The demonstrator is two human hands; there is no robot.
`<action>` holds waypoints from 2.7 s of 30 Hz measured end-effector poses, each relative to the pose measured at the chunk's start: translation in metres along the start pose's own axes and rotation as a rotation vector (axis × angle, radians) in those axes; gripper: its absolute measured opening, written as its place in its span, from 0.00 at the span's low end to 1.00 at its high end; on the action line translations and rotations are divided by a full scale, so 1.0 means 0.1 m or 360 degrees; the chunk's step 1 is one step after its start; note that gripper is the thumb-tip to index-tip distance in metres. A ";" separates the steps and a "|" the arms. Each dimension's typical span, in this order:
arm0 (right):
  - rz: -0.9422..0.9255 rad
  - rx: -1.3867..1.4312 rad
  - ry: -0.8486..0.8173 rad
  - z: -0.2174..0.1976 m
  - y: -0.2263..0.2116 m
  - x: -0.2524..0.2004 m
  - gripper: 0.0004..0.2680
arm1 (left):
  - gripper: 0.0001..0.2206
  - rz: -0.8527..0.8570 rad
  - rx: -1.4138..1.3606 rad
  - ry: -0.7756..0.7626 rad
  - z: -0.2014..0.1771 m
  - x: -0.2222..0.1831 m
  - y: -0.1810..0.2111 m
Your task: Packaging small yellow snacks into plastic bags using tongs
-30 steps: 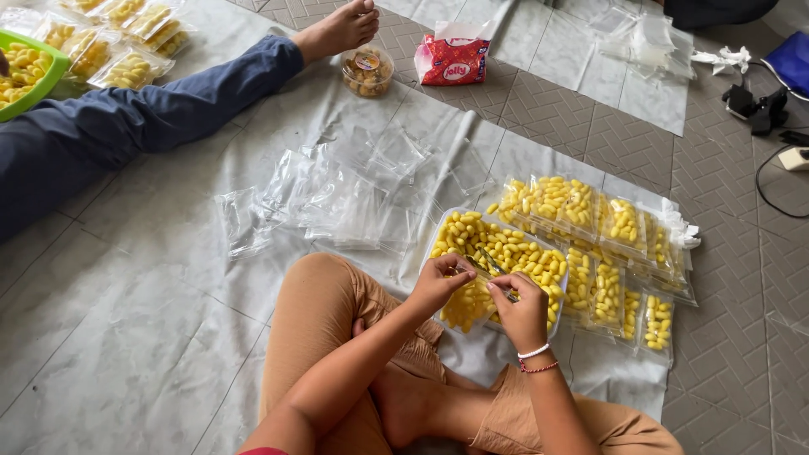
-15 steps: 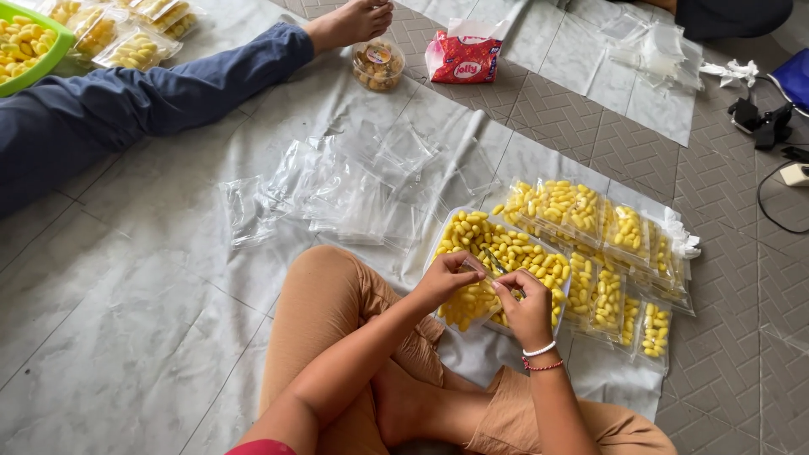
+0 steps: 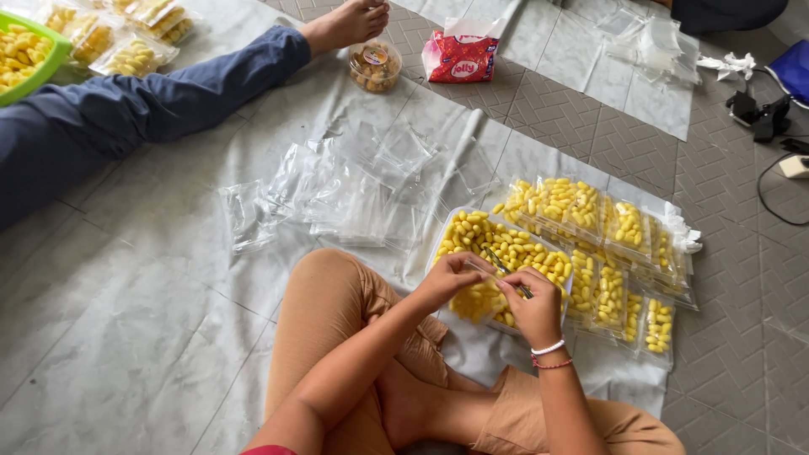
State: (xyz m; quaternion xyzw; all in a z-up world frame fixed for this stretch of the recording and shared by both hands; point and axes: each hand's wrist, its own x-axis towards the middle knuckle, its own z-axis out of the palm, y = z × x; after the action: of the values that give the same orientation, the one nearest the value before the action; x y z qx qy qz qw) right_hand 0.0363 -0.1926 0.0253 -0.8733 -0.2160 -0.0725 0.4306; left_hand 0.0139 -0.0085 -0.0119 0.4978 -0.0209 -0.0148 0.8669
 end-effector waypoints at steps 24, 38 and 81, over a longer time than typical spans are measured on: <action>-0.0025 0.0032 0.0001 -0.11 -0.15 0.00 0.02 | 0.11 -0.0178 -0.0182 -0.0147 -0.11 0.07 -0.06; 0.0068 0.0040 -0.0087 0.01 -0.19 0.02 0.02 | 0.08 0.0038 0.0094 -0.0022 -0.23 0.14 -0.43; 0.0026 0.0122 -0.0235 -1.01 0.30 -0.04 0.02 | 0.33 -0.0021 0.0570 -0.0472 -0.05 -0.16 0.22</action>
State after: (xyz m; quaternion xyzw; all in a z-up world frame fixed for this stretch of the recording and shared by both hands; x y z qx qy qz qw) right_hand 0.0517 -0.2890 0.0645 -0.8609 -0.2427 0.0037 0.4472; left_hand -0.0019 0.0072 0.0045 0.6361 -0.1471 -0.0893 0.7521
